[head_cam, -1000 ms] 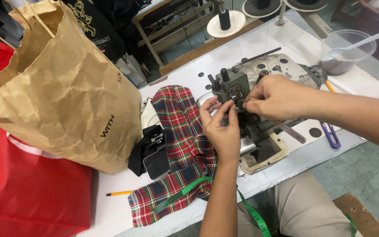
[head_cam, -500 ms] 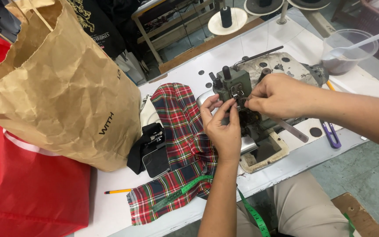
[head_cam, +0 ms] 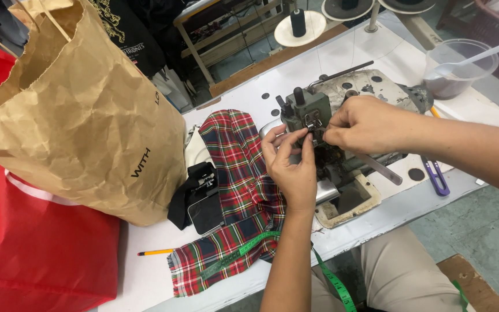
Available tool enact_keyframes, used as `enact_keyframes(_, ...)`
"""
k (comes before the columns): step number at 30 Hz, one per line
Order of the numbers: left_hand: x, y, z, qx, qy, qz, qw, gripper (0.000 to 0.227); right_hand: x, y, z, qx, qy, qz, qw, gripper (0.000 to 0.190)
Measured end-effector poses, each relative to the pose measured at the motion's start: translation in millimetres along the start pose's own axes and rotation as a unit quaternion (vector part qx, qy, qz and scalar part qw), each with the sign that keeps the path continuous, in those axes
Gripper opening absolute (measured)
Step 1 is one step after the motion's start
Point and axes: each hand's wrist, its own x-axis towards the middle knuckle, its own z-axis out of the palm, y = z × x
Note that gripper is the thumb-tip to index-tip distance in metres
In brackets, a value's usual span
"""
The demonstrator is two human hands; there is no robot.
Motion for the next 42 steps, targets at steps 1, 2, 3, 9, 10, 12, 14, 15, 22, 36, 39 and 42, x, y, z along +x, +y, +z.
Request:
enact_keyframes(1, 1.0, 0.8, 0.2, 0.000, 0.000, 0.000, 1.000, 0.019, 0.1, 1.0, 0.2, 0.000, 0.000, 0.000, 1.000, 0.053)
enact_keyframes(2, 1.9, 1.6, 0.4, 0.011, -0.003, 0.004, 1.000, 0.018, 0.2, 2.0, 0.4, -0.002, 0.000, 0.001, 1.000, 0.052)
enact_keyframes(3, 2.9, 2.3, 0.1, 0.024, -0.007, 0.009, 1.000, 0.018, 0.4, 2.7, 1.0, -0.003, -0.001, 0.002, 1.000, 0.052)
enact_keyframes(9, 7.5, -3.7, 4.7, 0.027, 0.021, 0.047, 0.998, 0.016, 6.3, 3.9, 1.2, -0.019, -0.002, 0.006, 1.000, 0.053)
enact_keyframes(10, 6.3, -4.3, 5.1, 0.027, 0.021, 0.046, 0.998, 0.016, 6.2, 4.0, 1.8, -0.019, -0.003, 0.006, 1.000, 0.053)
enact_keyframes(12, 4.9, -5.4, 6.8, 0.026, 0.027, 0.044, 0.998, 0.015, 6.5, 3.7, 1.9, -0.024, 0.001, 0.008, 1.000, 0.053)
enact_keyframes(14, 2.7, -8.0, 8.5, 0.027, 0.032, 0.043, 0.998, 0.014, 4.0, 1.0, 1.8, -0.024, 0.003, 0.009, 1.000, 0.053)
enact_keyframes(15, 1.4, -9.3, 9.3, 0.029, 0.037, 0.042, 0.998, 0.013, 2.6, -0.2, 1.8, -0.024, 0.003, 0.011, 1.000, 0.053)
enact_keyframes(22, 4.8, -6.8, -1.0, 0.022, 0.013, 0.055, 0.998, 0.011, 0.2, -3.0, 0.7, -0.033, -0.001, -0.001, 0.999, 0.048)
enact_keyframes(36, -16.0, 82.6, -75.7, -0.140, -0.149, -0.262, 0.943, 0.039, -115.2, 14.7, 45.4, -0.085, 0.118, -0.337, 0.930, 0.019)
enact_keyframes(39, -14.6, 86.4, -75.6, -0.158, -0.185, -0.239, 0.940, 0.038, -113.5, 20.2, 48.0, -0.068, 0.108, -0.340, 0.932, 0.021)
enact_keyframes(42, -16.9, 84.2, -74.1, -0.183, -0.211, -0.238, 0.930, 0.033, -114.4, 22.1, 48.1, -0.028, 0.094, -0.337, 0.936, 0.019)
